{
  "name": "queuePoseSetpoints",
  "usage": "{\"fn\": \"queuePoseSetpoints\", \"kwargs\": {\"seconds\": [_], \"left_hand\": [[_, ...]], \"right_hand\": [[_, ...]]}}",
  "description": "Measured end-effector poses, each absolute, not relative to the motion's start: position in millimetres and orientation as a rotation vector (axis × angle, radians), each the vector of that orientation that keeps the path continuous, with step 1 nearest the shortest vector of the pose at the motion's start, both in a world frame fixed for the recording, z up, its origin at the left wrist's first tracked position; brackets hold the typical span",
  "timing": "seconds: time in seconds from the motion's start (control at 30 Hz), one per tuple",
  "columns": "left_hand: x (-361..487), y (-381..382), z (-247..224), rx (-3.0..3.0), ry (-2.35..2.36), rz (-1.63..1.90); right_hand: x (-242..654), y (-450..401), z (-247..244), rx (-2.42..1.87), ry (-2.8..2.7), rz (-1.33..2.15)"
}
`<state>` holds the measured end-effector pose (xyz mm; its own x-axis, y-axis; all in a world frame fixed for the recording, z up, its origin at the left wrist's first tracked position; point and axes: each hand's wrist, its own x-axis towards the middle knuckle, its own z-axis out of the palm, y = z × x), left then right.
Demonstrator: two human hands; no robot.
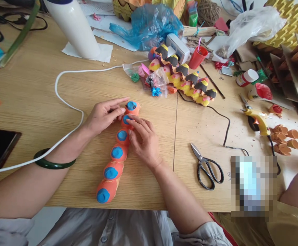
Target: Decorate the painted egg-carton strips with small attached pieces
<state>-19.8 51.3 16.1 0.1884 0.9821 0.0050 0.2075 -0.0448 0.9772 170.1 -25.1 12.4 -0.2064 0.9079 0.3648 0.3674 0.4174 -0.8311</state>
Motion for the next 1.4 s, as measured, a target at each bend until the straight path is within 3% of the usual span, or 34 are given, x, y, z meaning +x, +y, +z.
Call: {"fn": "queuePoseSetpoints", "kwargs": {"seconds": [1.4], "left_hand": [[-21.3,50.6,11.3,1.415,1.191,1.075]], "right_hand": [[170.2,-23.8,15.6,-1.101,-1.701,0.850]]}}
